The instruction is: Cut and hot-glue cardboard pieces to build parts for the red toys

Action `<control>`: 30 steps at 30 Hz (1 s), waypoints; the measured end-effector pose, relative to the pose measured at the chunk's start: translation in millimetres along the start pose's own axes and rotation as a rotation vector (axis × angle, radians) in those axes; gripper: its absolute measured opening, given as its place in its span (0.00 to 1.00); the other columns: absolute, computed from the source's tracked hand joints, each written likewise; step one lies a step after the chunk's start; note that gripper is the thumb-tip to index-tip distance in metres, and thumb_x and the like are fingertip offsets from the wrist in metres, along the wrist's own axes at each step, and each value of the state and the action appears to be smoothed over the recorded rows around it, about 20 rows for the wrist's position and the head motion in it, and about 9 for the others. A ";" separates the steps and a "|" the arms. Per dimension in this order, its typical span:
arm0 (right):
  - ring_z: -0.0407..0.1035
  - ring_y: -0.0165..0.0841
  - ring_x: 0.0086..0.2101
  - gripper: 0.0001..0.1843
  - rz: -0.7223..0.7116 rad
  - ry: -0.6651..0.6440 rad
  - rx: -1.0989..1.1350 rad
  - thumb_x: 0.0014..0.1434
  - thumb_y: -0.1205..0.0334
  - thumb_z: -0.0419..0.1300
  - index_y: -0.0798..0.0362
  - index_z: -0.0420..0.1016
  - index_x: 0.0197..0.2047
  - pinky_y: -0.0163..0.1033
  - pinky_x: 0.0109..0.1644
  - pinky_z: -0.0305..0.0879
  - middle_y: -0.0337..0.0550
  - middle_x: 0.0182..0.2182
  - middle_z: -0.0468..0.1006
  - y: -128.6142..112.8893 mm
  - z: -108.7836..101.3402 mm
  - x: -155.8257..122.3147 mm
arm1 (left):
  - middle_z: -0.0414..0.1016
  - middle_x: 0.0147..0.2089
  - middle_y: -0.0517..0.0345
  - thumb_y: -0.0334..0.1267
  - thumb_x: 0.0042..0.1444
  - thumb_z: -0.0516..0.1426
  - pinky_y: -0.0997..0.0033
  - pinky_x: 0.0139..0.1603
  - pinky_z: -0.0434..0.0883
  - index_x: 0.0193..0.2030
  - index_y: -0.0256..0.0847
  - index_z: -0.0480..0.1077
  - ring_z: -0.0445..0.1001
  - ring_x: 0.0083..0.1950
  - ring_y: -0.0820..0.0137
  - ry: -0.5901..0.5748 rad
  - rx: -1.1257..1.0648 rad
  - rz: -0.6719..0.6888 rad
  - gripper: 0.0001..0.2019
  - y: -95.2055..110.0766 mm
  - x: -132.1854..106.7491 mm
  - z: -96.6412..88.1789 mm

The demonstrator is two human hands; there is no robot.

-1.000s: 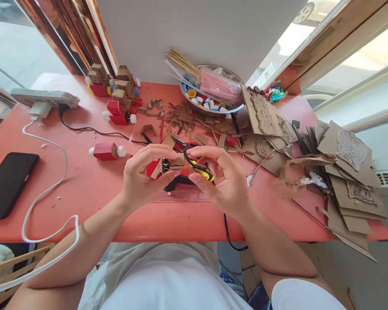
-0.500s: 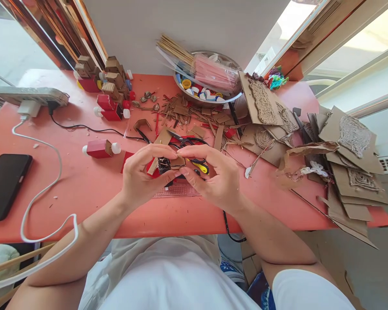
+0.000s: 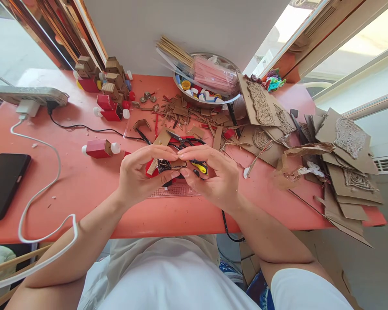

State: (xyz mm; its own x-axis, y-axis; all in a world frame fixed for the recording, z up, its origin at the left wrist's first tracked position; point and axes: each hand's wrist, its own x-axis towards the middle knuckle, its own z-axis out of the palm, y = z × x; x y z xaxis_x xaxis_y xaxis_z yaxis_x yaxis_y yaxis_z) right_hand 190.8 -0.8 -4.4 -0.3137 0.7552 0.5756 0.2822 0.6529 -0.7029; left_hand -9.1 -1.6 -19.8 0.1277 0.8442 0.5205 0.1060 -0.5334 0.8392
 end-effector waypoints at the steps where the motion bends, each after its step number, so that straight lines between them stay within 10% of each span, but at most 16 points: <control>1: 0.85 0.38 0.47 0.06 -0.005 0.000 0.006 0.69 0.59 0.63 0.46 0.82 0.46 0.46 0.53 0.83 0.46 0.46 0.89 0.2 0.1 0.2 | 0.88 0.40 0.53 0.47 0.58 0.73 0.61 0.45 0.85 0.40 0.47 0.84 0.87 0.42 0.62 0.004 -0.005 0.002 0.09 0.1 -0.2 0.3; 30: 0.85 0.37 0.47 0.06 -0.156 0.074 0.120 0.69 0.66 0.66 0.48 0.80 0.49 0.42 0.50 0.83 0.48 0.44 0.89 8.6 5.9 0.0 | 0.89 0.42 0.55 0.37 0.60 0.72 0.69 0.39 0.84 0.45 0.50 0.86 0.87 0.40 0.67 0.061 0.003 0.204 0.07 -4.1 -1.2 5.4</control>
State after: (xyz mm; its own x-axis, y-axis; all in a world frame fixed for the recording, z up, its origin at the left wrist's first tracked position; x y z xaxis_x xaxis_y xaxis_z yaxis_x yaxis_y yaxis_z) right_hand 187.9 4.4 -13.0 -0.2764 0.6504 0.7075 0.1237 0.7542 -0.6449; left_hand -4.4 -0.6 -24.7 0.0871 0.7200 0.6884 0.0865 -0.6939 0.7148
